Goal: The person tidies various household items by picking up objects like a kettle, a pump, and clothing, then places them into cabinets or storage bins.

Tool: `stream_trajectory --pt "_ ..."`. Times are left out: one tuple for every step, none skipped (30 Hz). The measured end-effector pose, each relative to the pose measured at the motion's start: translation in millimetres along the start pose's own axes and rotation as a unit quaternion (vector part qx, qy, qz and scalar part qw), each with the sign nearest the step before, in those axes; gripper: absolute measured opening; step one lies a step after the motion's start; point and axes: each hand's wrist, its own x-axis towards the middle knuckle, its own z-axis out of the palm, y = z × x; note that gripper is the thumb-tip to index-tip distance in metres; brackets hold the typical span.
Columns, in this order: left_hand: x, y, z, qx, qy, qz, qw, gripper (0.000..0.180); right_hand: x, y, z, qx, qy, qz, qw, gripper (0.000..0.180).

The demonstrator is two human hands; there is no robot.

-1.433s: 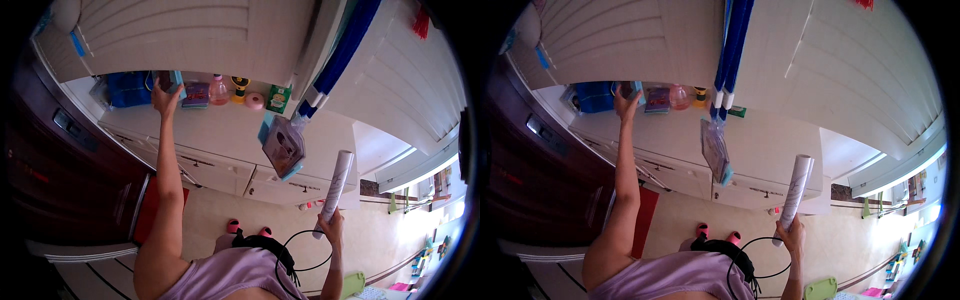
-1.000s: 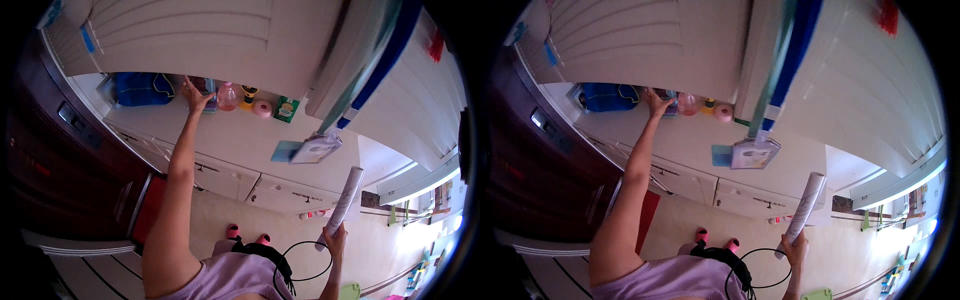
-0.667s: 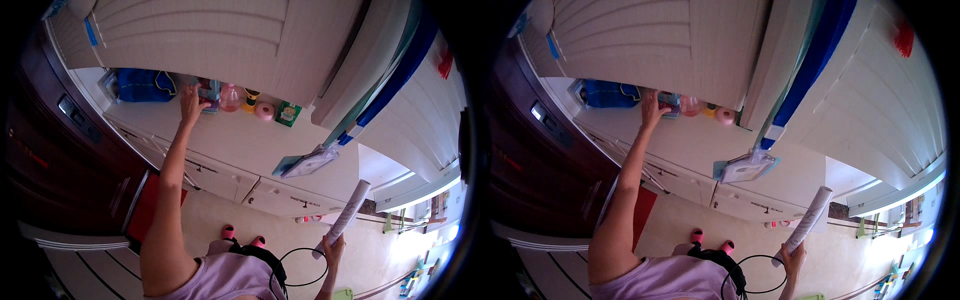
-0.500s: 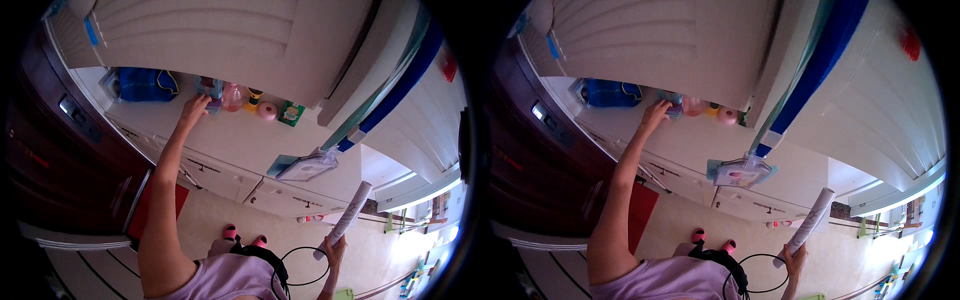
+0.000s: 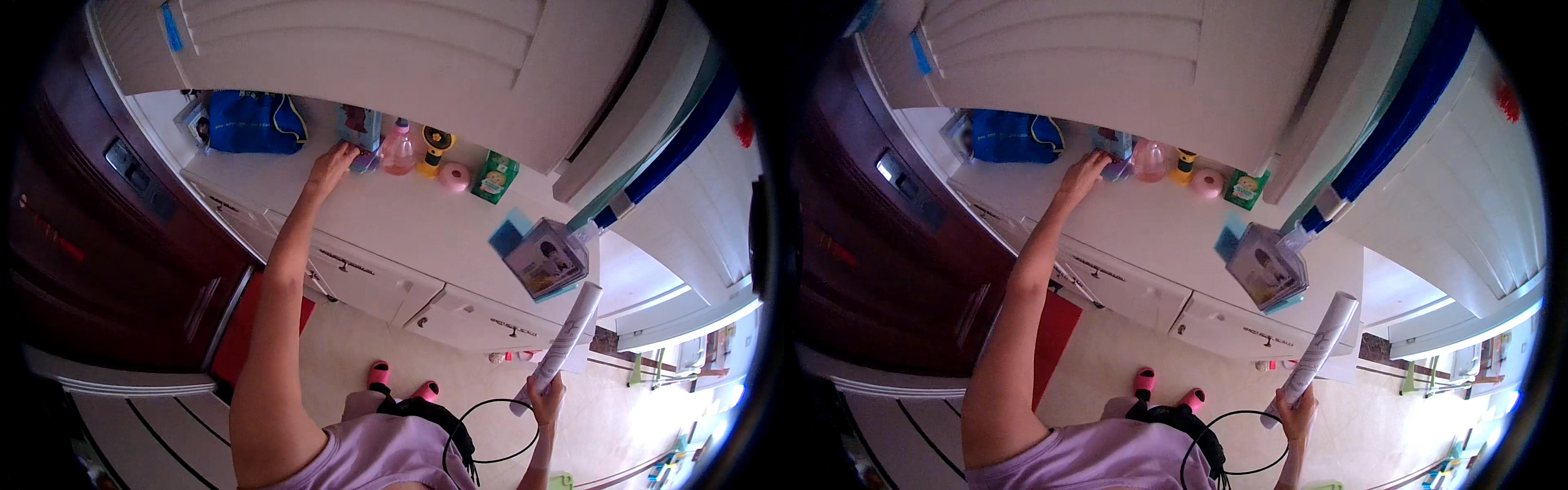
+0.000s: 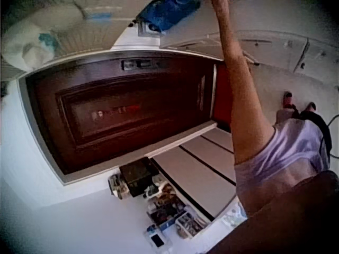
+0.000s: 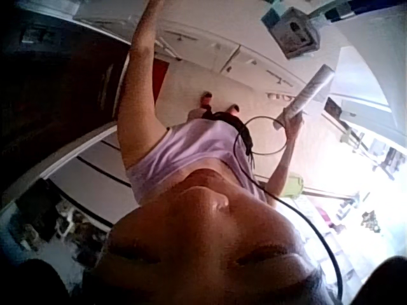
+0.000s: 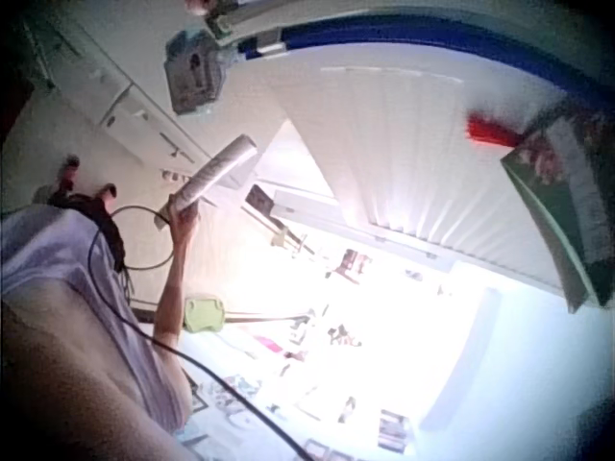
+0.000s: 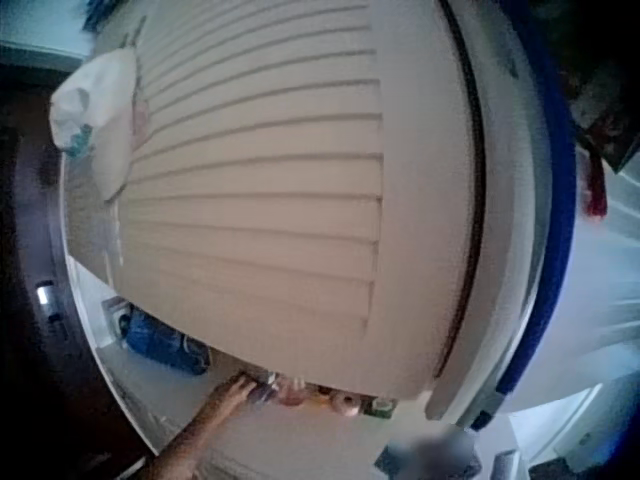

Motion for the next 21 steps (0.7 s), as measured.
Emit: stream_trajectory --pt "-0.5 0.5 -1.4 -0.032 -0.008 -0.008 0.999 0.047 -1.3 1.7 0.4 -0.001 -0.002 0.000 1.000 0.032" --pt "-0.4 -2.4 -2.7 -0.032 -0.007 -0.008 0.999 0.047 -1.0 3.8 1.1 0.007 0.013 -0.001 1.000 0.032" --pt "-0.9 -6.2 -4.5 -0.061 -0.020 -0.014 0.998 0.054 -1.4 6.4 1.2 0.015 0.028 -0.001 0.999 0.032" --pt "-0.3 -8.6 -5.0 -0.090 -0.032 -0.018 0.995 0.062 -2.4 10.0 -0.3 0.014 0.030 -0.001 0.999 0.032" --pt "-2.2 -13.2 -2.8 -0.088 -0.033 -0.018 0.995 0.062 -3.9 15.4 -1.4 0.029 0.033 -0.001 0.999 0.032" --pt "-3.5 -16.1 0.8 -0.114 -0.008 -0.110 0.987 0.073 -5.5 20.4 -2.4 0.043 0.036 -0.001 0.998 0.033" --pt "-3.5 -19.5 4.3 -0.139 0.018 -0.200 0.970 0.087 -7.1 24.8 -3.0 0.045 0.036 0.000 0.998 0.033" --pt "2.0 -16.9 7.4 -0.142 0.017 -0.199 0.970 0.087 -9.4 28.8 -4.8 0.049 0.031 0.004 0.998 0.034" --pt "10.9 -12.8 11.7 -0.135 0.017 -0.217 0.967 0.099 -11.9 31.3 -6.0 0.054 0.027 0.008 0.998 0.035" --pt "20.1 -9.4 15.2 -0.127 0.017 -0.235 0.963 0.111 -15.1 32.3 -6.7 0.052 0.029 0.009 0.998 0.035" --pt "30.9 -6.2 18.8 -0.131 0.016 -0.234 0.963 0.111 -17.4 32.2 -7.2 0.047 0.036 0.018 0.998 0.036" --pt "40.4 -4.3 19.6 -0.122 0.103 -0.243 0.957 0.111 -20.5 31.7 -7.6 0.042 0.042 0.026 0.998 0.038" --pt "50.3 -4.2 19.3 -0.113 0.189 -0.252 0.942 0.112 -22.2 31.1 -8.5 0.041 0.044 0.028 0.998 0.038" --pt "62.0 -8.1 19.1 -0.116 0.187 -0.250 0.943 0.112 -24.3 30.6 -9.9 0.035 0.042 0.031 0.998 0.038" --pt "74.9 -17.6 17.7 -0.180 0.166 -0.261 0.934 0.113 -25.7 29.6 -10.3 0.030 0.039 0.032 0.998 0.039" --pt "83.6 -22.2 19.0 -0.212 0.156 -0.265 0.928 0.113 -27.7 29.3 -10.3 0.030 0.039 0.033 0.998 0.039" --pt "95.0 -26.2 25.6 -0.244 0.145 -0.268 0.921 0.114 -29.7 29.6 -10.0 0.048 0.045 0.038 0.997 0.039" --pt "97.7 -30.8 34.3 -0.186 0.171 -0.257 0.933 0.112 -30.0 28.7 -7.8 0.067 0.046 0.038 0.996 0.040" --pt "96.6 -41.7 37.9 -0.153 0.186 -0.252 0.937 0.112 -31.1 25.3 -5.0 0.071 0.042 0.034 0.996 0.040" --pt "99.2 -41.2 39.6 -0.126 0.199 -0.246 0.940 0.111 -32.9 21.7 -5.7 0.067 0.043 0.046 0.996 0.040" --pt "98.3 -48.1 35.7 -0.130 0.204 -0.275 0.931 0.107 -33.0 20.0 -7.3 0.065 0.042 0.056 0.995 0.040"
